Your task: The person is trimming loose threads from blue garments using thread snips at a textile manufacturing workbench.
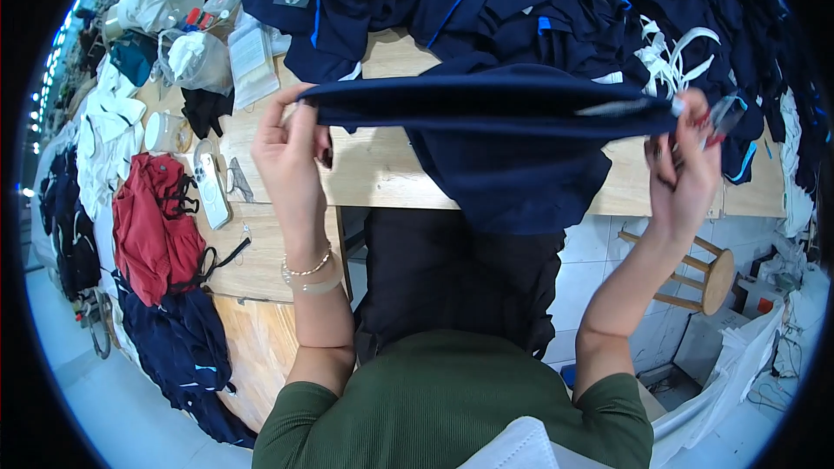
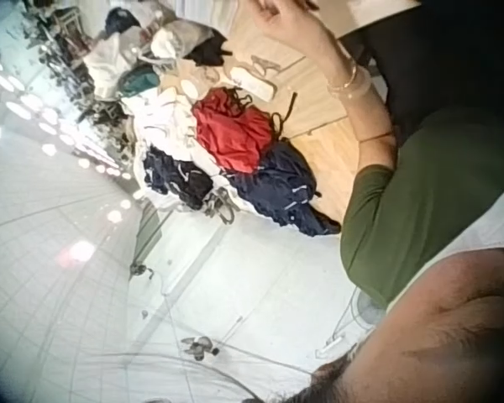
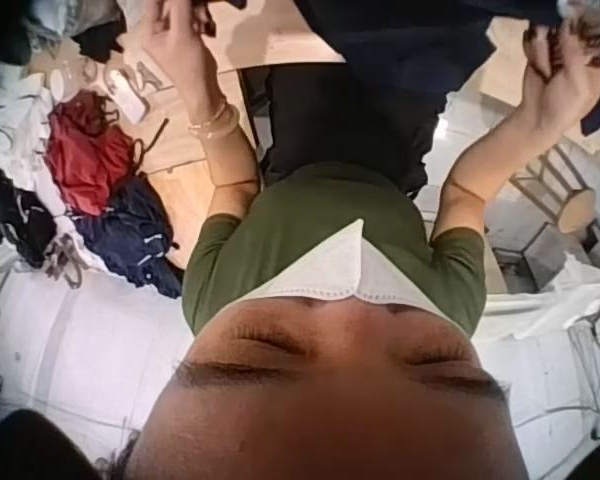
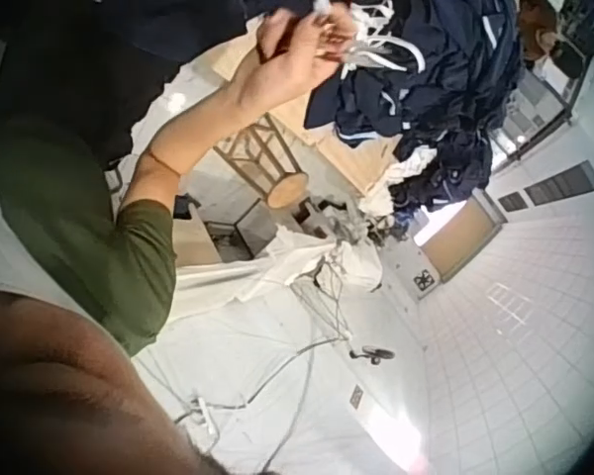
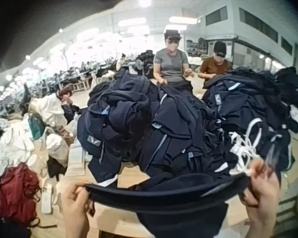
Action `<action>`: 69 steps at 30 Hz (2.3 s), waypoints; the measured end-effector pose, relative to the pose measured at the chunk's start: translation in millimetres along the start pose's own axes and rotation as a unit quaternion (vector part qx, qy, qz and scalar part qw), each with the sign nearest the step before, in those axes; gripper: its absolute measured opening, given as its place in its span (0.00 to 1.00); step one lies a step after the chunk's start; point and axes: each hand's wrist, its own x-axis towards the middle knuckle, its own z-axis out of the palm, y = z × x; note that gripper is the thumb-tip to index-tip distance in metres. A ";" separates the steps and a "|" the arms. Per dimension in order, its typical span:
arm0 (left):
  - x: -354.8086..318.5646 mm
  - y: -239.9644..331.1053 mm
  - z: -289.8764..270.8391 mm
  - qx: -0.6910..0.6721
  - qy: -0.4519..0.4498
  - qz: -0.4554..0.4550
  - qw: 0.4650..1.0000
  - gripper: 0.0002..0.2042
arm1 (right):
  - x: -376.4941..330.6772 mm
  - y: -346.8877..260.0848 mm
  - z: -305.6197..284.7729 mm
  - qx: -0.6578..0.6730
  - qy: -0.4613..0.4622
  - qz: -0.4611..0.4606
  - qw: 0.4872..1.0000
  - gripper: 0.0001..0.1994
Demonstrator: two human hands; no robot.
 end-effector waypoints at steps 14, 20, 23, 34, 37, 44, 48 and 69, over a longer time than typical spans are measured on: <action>9.6 -94.0 -38.4 -0.039 0.119 -0.079 0.989 0.09 | -34.5 71.5 -29.0 -0.370 0.249 0.121 0.887 0.06; 19.0 -86.1 -47.8 -0.120 0.087 -0.089 0.985 0.08 | -122.7 122.3 -57.5 -0.333 0.196 0.149 0.910 0.07; 31.4 -59.7 -53.3 -0.174 0.091 -0.025 0.980 0.08 | -112.3 108.4 -64.3 -0.276 0.209 0.169 0.923 0.10; 40.0 132.2 -96.6 -0.513 -0.268 0.205 0.790 0.18 | -18.4 -107.9 -57.6 0.080 0.012 -0.288 0.954 0.14; 27.5 161.0 -103.9 -0.473 -0.356 0.224 0.774 0.18 | -30.0 -109.7 -42.3 -0.084 0.332 -0.307 0.888 0.15; 108.2 146.8 -60.5 -0.294 -0.004 0.346 0.891 0.19 | 26.1 -90.3 -28.0 -0.102 0.257 -0.283 0.918 0.11; 166.2 53.6 -12.7 -0.136 -0.026 0.277 0.951 0.18 | 67.9 -8.6 -40.3 -0.159 0.226 -0.074 0.958 0.08; -132.7 -132.5 -68.1 -0.014 0.071 -0.273 0.959 0.19 | -81.8 119.6 -83.0 -0.289 0.077 0.265 0.917 0.11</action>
